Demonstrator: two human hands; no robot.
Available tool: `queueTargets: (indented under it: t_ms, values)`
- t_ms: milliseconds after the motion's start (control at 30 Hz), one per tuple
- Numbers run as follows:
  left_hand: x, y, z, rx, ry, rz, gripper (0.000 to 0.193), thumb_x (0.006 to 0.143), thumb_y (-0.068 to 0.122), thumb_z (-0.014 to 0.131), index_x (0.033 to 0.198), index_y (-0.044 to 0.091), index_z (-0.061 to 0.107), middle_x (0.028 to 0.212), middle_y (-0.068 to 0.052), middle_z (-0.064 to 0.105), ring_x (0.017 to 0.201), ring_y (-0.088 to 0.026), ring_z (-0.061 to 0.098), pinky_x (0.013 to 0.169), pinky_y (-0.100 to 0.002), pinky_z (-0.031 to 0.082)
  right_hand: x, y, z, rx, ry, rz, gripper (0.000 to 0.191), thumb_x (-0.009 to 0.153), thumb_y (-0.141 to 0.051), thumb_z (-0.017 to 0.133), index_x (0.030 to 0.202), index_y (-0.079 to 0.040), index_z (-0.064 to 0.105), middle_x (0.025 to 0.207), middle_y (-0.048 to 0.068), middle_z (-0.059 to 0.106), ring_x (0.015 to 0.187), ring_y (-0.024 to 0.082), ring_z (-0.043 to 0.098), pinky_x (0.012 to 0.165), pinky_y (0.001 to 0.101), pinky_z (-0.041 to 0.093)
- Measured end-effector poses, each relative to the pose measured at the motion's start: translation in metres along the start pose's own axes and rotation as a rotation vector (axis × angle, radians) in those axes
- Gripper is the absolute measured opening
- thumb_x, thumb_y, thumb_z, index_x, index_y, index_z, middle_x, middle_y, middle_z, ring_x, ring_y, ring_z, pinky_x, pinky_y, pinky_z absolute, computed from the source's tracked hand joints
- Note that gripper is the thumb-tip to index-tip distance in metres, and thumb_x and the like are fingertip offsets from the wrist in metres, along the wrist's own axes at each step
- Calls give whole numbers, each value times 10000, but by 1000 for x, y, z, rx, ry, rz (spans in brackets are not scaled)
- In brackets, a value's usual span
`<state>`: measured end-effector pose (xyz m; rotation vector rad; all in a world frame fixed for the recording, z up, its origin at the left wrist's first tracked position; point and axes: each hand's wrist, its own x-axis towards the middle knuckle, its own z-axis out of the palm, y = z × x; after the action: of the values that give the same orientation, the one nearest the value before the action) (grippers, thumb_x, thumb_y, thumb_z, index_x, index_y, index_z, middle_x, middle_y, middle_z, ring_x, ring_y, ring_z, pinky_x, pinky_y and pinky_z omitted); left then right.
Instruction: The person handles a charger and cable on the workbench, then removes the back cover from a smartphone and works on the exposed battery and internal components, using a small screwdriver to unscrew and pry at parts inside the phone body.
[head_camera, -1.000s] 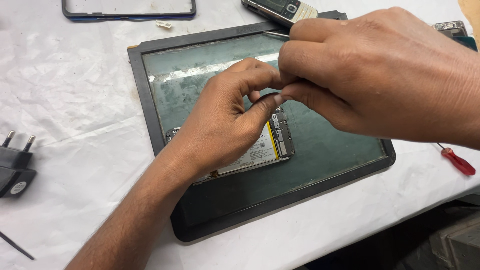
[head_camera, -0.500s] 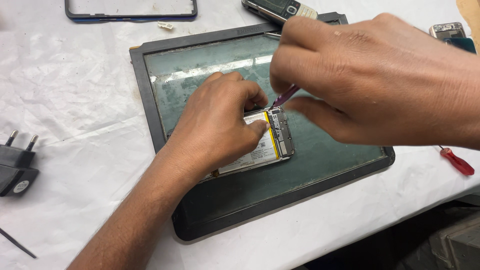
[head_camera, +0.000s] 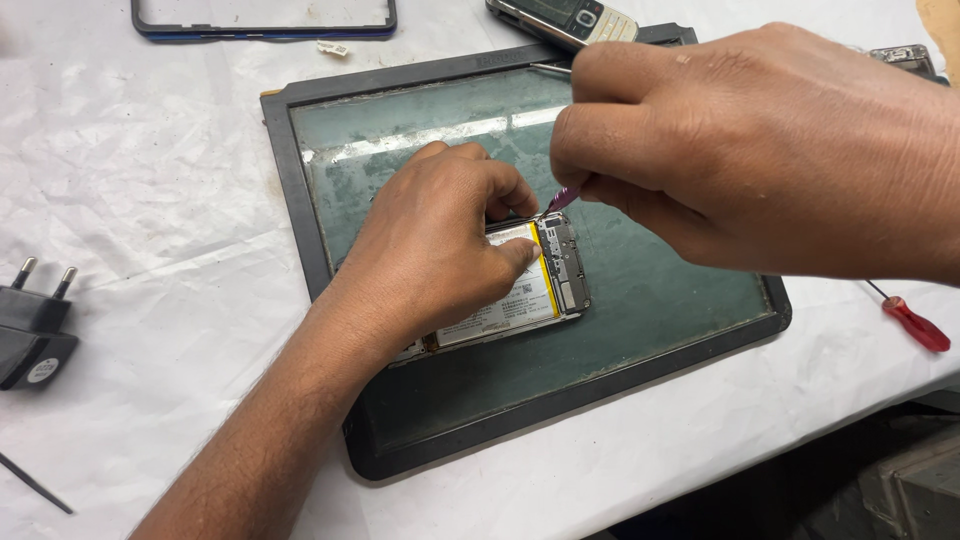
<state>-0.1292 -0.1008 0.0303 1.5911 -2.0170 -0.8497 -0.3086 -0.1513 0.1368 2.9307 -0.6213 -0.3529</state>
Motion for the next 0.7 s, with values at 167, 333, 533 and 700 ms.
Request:
queueTargets:
  t_ms: [167, 333, 533, 700]
  values:
    - [0, -1, 0, -14, 6, 10, 256, 774, 221, 830, 992, 98, 771, 869, -62, 691, 925, -193, 618, 811, -384, 539, -4, 3, 6, -8, -79, 36, 271, 831, -101, 714, 1098, -141, 687, 1021, 68, 598, 623, 184, 675, 438, 310, 536]
    - [0, -1, 1, -11, 3, 8, 253, 778, 231, 834, 984, 100, 774, 868, -60, 690, 924, -193, 618, 807, -388, 535, -6, 5, 7, 3, -1, 8, 242, 876, -213, 701, 1075, -82, 661, 979, 81, 610, 586, 169, 665, 418, 303, 507]
    - [-2, -2, 0, -27, 14, 15, 261, 767, 225, 833, 992, 105, 776, 864, -62, 691, 921, -193, 615, 785, -385, 534, 1, -1, -1, -177, -211, 180, 443, 952, -487, 550, 1157, -101, 626, 803, 51, 640, 487, 151, 643, 389, 283, 498]
    - [-1, -2, 1, -27, 5, -9, 216, 779, 209, 818, 959, 99, 774, 861, -60, 691, 918, -188, 620, 787, -382, 539, 5, -1, -9, -249, -388, 238, 277, 993, -442, 517, 999, -197, 646, 764, -34, 632, 547, 128, 653, 484, 303, 514]
